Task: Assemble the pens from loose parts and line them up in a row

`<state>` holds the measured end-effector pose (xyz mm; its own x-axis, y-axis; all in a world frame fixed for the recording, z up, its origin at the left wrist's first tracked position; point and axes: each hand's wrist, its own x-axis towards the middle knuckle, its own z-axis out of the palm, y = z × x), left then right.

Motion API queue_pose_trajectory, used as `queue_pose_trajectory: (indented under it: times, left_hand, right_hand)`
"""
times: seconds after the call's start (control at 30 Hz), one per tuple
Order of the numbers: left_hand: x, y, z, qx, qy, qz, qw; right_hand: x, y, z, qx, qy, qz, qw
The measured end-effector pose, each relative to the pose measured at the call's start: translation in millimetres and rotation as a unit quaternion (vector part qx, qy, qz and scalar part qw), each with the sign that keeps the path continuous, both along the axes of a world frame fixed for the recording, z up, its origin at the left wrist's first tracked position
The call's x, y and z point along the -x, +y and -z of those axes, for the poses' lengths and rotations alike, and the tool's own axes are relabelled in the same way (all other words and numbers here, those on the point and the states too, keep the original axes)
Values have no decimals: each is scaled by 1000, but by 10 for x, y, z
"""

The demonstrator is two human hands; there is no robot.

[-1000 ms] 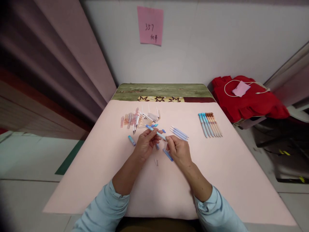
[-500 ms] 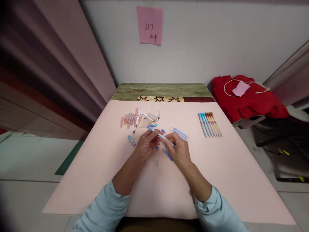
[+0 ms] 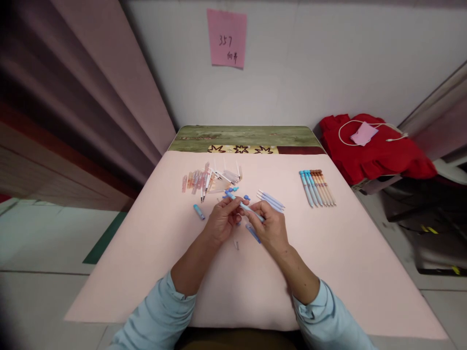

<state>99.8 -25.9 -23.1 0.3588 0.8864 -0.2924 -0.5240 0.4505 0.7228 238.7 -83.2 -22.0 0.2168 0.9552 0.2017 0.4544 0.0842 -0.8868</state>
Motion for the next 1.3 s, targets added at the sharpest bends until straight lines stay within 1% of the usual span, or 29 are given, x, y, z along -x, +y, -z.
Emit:
queue_pose_trajectory:
  times: [0.13, 0.3, 0.43, 0.57, 0.67, 0.8, 0.97, 1.03, 1.1, 1.2, 1.3]
  left_hand:
    - [-8, -16, -9, 4, 6, 16, 1000]
    - [-26, -21, 10, -5, -10, 7, 1000]
    - [-30, -16, 43, -26, -13, -7, 1000]
    - [-14, -10, 70, -33, -1, 10, 999]
    - [-17, -17, 76, -41, 13, 8, 999]
    - [-40, -22, 63, -40, 24, -22, 999]
    - [-1, 47, 29, -9, 20, -95, 995]
    - [26, 80, 22, -5, 20, -114, 993]
    - [40, 99, 26, -7, 16, -120, 993]
    - [44, 104, 50, -10, 11, -106, 994]
    - [54, 103, 67, 1, 1, -86, 996]
  right_hand:
    - [1, -6, 8, 13, 5, 10, 1000]
    - [28, -18, -24, 37, 30, 12, 999]
    - [77, -29, -37, 27, 74, 21, 997]
    - [92, -38, -49, 13, 75, 22, 997]
    - [74, -32, -53, 20, 83, 15, 996]
    - [56, -9, -39, 42, 103, -5, 994]
    - [61, 11, -15, 43, 36, -45, 997]
    - [55, 14, 5, 39, 24, -35, 998]
    - [40, 13, 32, 38, 16, -5, 999]
    - [15, 9, 62, 40, 9, 33, 999]
    - [9, -2, 45, 47, 30, 38, 998]
